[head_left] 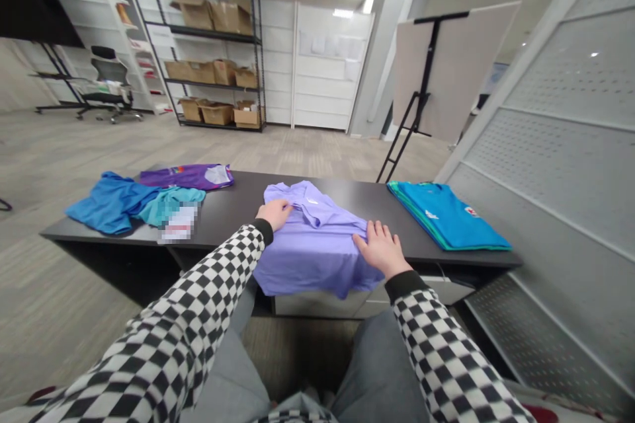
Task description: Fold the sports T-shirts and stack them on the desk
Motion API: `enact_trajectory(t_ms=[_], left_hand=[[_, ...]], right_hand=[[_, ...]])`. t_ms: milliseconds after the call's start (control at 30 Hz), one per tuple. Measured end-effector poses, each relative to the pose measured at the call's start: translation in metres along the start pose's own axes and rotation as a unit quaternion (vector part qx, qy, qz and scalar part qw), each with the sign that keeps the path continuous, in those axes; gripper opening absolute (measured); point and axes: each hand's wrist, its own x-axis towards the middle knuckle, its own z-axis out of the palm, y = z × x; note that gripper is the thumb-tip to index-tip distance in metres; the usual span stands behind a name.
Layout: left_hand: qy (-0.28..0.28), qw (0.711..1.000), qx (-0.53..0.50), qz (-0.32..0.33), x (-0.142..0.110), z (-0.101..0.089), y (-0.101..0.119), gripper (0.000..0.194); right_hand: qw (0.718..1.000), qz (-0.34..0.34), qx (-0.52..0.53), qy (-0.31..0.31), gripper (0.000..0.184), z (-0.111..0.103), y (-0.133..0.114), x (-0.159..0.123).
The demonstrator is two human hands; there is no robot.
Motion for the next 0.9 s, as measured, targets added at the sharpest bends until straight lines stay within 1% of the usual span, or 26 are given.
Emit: enact_trajectory(t_ms=[67,133,200,267,300,333,367,400,433,467,500,533,567,600,633,700,733,800,867,900], left_hand=[[0.031,0.999,0.002,-0.037,0.01,-0.012,-0.023,0.042],[0.069,0.993,0.011,-0.092,0.014,-0.032,-0.051,0.048],[0.091,0.985,0.031,-0.146,0.01,-0.05,-0.081,0.048],[0.097,0.978,0.061,-0.174,0.0,-0.062,-0.103,0.044],[0.113,0.975,0.079,-0.176,-0.006,-0.064,-0.109,0.045],[0.141,0.971,0.095,-0.167,-0.012,-0.063,-0.11,0.048],[0.176,0.968,0.106,-0.144,-0.017,-0.061,-0.107,0.052],[0.208,0.966,0.11,-0.103,-0.021,-0.056,-0.099,0.056],[0.222,0.968,0.11,-0.044,-0.023,-0.05,-0.09,0.058],[0.211,0.971,0.105,0.026,-0.023,-0.042,-0.078,0.06],[0.177,0.975,0.096,0.093,-0.023,-0.034,-0.066,0.06],[0.129,0.978,0.09,0.138,-0.021,-0.025,-0.055,0.059],[0.082,0.981,0.089,0.154,-0.018,-0.017,-0.045,0.058],[0.038,0.985,0.093,0.143,-0.015,-0.008,-0.038,0.06],[0.002,0.988,0.1,0.114,-0.013,-0.001,-0.033,0.064],[-0.045,0.991,0.112,0.057,-0.008,0.011,-0.029,0.076],[-0.055,0.991,0.114,0.045,-0.007,0.015,-0.029,0.081],[-0.059,0.991,0.109,0.048,-0.008,0.02,-0.032,0.086],[-0.058,0.99,0.103,0.07,-0.01,0.019,-0.035,0.087],[-0.063,0.989,0.103,0.088,-0.011,0.018,-0.037,0.087]], right_hand=[[1.0,0.001,0.005,-0.002,0.094,0.0,-0.001,-0.001],[1.0,-0.001,0.008,0.003,0.094,0.0,-0.003,-0.002],[1.0,0.003,0.007,0.021,0.092,0.001,-0.006,-0.004],[0.999,0.011,0.001,0.042,0.089,0.003,-0.011,-0.006],[0.999,0.015,-0.003,0.051,0.088,0.004,-0.013,-0.006],[0.998,0.018,-0.006,0.055,0.087,0.004,-0.015,-0.007],[0.998,0.02,-0.008,0.055,0.086,0.005,-0.017,-0.007],[0.998,0.02,-0.009,0.053,0.086,0.005,-0.019,-0.008],[0.998,0.019,-0.009,0.051,0.086,0.005,-0.02,-0.008],[0.999,0.018,-0.01,0.05,0.086,0.005,-0.021,-0.008],[0.999,0.017,-0.011,0.049,0.086,0.005,-0.021,-0.009],[0.999,0.017,-0.012,0.048,0.086,0.004,-0.02,-0.009],[0.999,0.018,-0.013,0.044,0.086,0.003,-0.019,-0.009],[0.999,0.017,-0.016,0.037,0.086,0.001,-0.018,-0.009],[0.999,0.013,-0.02,0.025,0.086,-0.003,-0.016,-0.008],[0.999,-0.014,-0.036,0.001,0.083,-0.013,-0.015,-0.004],[0.998,-0.038,-0.045,0.0,0.08,-0.02,-0.017,-0.001],[0.993,-0.103,-0.045,0.024,0.075,-0.034,-0.029,0.005],[0.983,-0.175,-0.014,0.053,0.072,-0.044,-0.053,0.01],[0.977,-0.208,0.007,0.057,0.071,-0.046,-0.068,0.011]])
